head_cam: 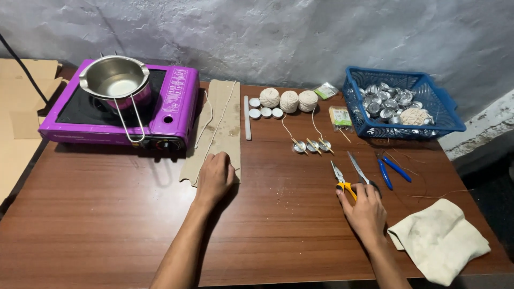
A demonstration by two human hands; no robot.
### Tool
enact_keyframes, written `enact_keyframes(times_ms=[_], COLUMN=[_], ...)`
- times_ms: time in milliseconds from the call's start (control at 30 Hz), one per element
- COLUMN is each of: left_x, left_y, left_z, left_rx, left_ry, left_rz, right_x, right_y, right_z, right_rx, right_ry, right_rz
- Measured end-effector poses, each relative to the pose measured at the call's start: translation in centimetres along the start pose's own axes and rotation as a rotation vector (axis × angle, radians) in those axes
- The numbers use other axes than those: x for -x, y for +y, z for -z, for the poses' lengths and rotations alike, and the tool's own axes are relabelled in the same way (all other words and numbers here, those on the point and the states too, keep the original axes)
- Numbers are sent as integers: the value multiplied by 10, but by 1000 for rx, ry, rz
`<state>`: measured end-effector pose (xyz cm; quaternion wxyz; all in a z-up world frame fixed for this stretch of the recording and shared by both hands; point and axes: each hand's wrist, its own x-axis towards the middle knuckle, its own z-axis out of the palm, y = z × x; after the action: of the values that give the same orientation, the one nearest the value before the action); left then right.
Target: Cutting cotton wicks to size and threading them into metal wick tabs using pliers and scissors.
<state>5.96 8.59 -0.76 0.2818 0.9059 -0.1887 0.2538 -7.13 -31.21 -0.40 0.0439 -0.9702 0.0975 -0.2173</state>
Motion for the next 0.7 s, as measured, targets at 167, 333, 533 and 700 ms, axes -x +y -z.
enact_keyframes(times_ms=[167, 333, 533, 700], left_x=[1, 3, 4, 6], left_y=[13, 41, 47, 37], left_z=[0, 7, 8, -5], left_rx=[216, 424, 166, 290], left_ry=[-148, -113, -131, -77], left_rz=[47, -50, -131, -137], right_x=[-13, -24, -33, -52], right_y=[20, 55, 61, 54], right_z=[14, 16, 26, 36], right_rx=[-163, -123, -30, 51], right_ry=[-48, -185, -283, -511], right_rz=[-173, -307, -280, -399])
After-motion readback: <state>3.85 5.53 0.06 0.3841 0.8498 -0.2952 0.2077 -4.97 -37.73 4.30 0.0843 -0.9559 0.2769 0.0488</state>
